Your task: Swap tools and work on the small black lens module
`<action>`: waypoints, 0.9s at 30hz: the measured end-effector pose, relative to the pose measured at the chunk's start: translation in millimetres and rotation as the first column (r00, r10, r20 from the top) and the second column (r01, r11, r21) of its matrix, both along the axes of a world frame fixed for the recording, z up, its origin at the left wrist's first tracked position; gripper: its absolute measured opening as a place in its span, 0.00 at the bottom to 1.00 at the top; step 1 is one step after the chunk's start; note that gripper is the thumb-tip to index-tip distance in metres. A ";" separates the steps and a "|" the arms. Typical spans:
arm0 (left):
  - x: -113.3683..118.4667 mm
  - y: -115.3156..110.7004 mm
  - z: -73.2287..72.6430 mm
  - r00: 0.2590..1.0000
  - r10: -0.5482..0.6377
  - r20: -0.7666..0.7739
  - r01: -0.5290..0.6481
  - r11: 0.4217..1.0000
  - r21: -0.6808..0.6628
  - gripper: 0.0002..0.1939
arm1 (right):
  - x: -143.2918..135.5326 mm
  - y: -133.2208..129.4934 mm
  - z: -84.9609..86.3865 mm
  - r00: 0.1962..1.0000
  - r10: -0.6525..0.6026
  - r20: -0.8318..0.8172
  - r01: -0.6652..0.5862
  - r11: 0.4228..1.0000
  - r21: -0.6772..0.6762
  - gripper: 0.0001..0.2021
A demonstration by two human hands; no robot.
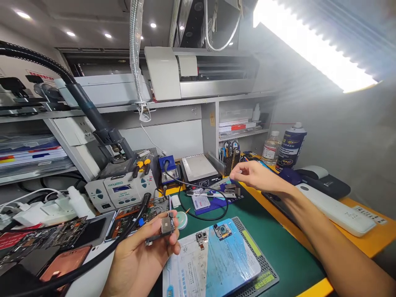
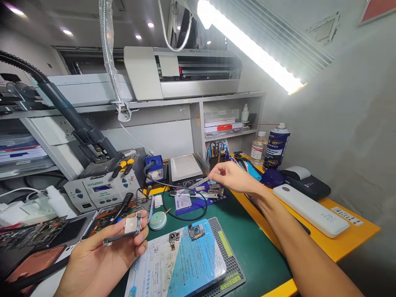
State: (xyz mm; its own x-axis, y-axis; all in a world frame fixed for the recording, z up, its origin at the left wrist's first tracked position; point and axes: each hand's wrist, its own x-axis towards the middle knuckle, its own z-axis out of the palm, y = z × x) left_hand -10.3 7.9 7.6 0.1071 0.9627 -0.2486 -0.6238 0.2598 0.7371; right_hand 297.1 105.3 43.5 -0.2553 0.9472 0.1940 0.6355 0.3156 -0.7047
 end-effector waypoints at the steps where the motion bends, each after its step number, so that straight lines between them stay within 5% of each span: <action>1: 0.0 0.1 0.0 1.000 -0.004 0.001 0.004 1.000 0.003 0.13 | 2.6 -1.6 2.7 0.998 -0.016 -0.065 0.015 1.000 -0.011 0.14; 7: 0.6 1.0 -2.0 1.000 -0.006 0.002 0.006 1.000 0.001 0.15 | 13.4 -4.6 4.9 0.967 -0.020 -0.253 0.025 1.000 0.014 0.14; 17: 4.5 -5.8 1.8 1.000 -0.010 -0.019 0.010 1.000 -0.001 0.12 | -7.0 4.0 -17.1 0.979 -0.055 -0.194 0.067 0.996 0.052 0.11; 22: 4.0 -6.0 1.9 0.999 -0.032 -0.007 0.033 0.999 0.007 0.13 | -8.8 8.0 -32.6 0.999 -0.013 0.040 0.016 0.996 -0.089 0.12; 27: 2.0 -5.3 -0.3 1.000 -0.030 -0.005 0.030 1.000 -0.008 0.14 | -6.6 8.1 -29.7 0.998 0.055 -0.036 -0.062 0.972 -0.226 0.16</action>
State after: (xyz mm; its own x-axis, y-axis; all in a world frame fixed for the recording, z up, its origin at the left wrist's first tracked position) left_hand -8.2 2.7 7.3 0.1351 0.9571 -0.2563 -0.6121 0.2840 0.7380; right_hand 290.5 113.4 13.8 -0.3087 0.9510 -0.0165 0.5988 0.1808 -0.7802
